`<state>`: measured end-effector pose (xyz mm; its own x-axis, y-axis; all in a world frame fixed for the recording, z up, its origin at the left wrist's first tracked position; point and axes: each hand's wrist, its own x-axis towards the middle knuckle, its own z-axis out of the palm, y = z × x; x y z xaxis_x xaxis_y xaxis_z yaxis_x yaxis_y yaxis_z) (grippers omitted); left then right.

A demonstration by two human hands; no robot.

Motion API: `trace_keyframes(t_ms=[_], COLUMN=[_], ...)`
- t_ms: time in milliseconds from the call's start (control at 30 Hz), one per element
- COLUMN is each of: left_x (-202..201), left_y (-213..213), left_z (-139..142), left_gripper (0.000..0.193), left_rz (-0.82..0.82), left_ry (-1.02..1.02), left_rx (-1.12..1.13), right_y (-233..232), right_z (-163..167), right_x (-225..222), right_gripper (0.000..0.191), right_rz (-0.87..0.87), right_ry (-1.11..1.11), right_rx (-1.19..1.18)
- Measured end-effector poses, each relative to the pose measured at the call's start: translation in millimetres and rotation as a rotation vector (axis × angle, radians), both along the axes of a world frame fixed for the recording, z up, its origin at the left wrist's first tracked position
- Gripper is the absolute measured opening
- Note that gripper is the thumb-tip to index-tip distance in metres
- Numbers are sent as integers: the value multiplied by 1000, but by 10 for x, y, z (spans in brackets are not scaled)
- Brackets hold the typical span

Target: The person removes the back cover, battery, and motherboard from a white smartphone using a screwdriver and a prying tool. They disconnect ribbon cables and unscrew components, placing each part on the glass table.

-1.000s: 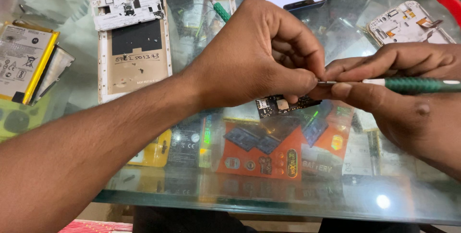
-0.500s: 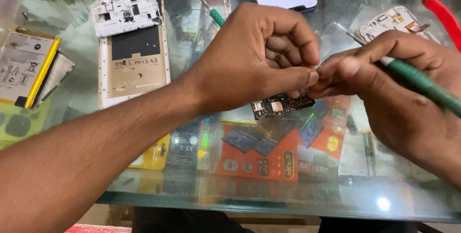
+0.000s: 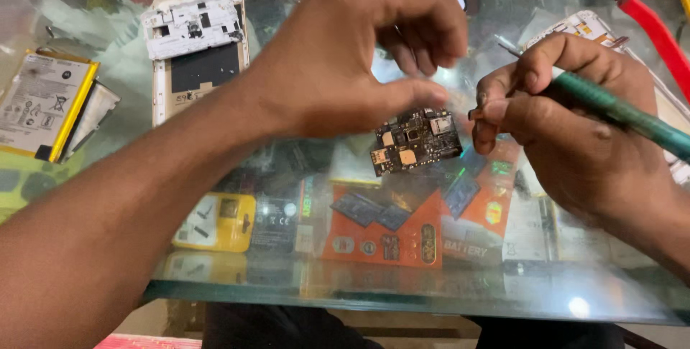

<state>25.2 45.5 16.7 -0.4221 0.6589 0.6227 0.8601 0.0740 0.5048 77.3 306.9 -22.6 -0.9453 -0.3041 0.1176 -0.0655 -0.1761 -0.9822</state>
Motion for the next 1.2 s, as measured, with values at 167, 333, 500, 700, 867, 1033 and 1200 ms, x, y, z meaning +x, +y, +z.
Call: trace_keyframes(t_ms=[167,333,500,700,867,1033,1200], left_x=[-426,-915,-1129,-1094,-1165,-1258,-1306], left_y=[-53,328,281,229,296,425,562], left_z=[150,-11,-116,-67,-67,-62,13], left_gripper=[57,76,69,72,69,63,54], left_rz=[532,513,413,531,337,581,521], left_ry=[-84,-276,-408,-566,-554,-558,-639], left_rx=[-673,-858,-783,-794,-724,-818,-766], right_y=[23,19,17,-6,-30,-40,-41], right_z=[-1,-5,8,41,55,68,62], right_x=[-45,-46,-35,-28,-26,-37,-32], right_gripper=[17,17,17,17,18,15,18], right_rz=[45,19,28,18,22,51,47], right_ry=[64,67,87,85,77,59,40], right_rx=[81,97,104,149,135,92,81])
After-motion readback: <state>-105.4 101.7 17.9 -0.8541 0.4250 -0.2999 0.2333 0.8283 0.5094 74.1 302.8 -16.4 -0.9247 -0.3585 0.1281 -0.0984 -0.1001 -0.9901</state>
